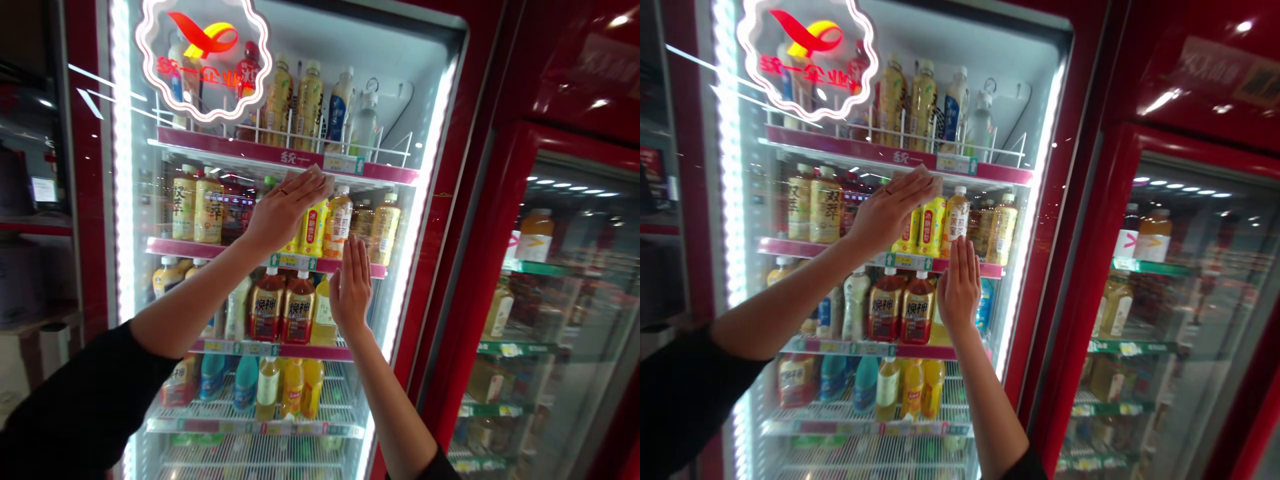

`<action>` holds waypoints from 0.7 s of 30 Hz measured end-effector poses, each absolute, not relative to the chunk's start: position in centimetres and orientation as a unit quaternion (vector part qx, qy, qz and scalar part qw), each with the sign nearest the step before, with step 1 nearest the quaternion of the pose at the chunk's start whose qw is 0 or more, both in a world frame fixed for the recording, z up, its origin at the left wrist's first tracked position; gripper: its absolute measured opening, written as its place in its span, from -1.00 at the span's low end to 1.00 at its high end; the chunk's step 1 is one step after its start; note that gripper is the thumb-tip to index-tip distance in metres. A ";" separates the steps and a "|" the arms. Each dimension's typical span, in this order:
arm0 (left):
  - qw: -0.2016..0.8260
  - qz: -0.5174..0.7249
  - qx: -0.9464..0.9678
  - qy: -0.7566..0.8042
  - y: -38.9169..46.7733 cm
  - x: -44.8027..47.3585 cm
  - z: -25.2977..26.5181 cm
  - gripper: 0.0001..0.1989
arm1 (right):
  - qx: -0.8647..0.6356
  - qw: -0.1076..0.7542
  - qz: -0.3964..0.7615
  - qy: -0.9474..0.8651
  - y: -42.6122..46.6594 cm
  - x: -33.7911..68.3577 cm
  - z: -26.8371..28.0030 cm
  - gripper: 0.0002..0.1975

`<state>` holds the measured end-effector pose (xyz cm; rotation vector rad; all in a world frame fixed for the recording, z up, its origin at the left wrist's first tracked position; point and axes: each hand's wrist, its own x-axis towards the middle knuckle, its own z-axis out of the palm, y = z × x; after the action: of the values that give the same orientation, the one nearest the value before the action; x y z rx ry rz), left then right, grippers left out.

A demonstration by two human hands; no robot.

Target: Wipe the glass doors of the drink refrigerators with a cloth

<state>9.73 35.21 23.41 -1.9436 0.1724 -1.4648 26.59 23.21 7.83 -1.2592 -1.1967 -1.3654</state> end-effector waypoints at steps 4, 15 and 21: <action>0.331 -0.584 -0.740 0.052 34.8 10.9 22.2 -0.27 | -0.504 0.458 -0.550 -0.483 24.8 23.9 9.1 -0.16; 0.335 -0.483 -0.805 0.080 38.2 3.5 25.4 -0.22 | -0.519 0.453 -0.568 -0.450 26.8 23.2 8.5 -0.17; 0.314 -0.550 -0.771 0.060 36.2 8.2 23.1 -0.23 | -0.524 0.446 -0.566 -0.455 26.7 23.3 8.4 -0.18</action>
<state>8.15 36.17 23.14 -2.0333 0.1582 -1.4499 23.27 26.70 8.40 -1.2970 -1.1273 -1.4017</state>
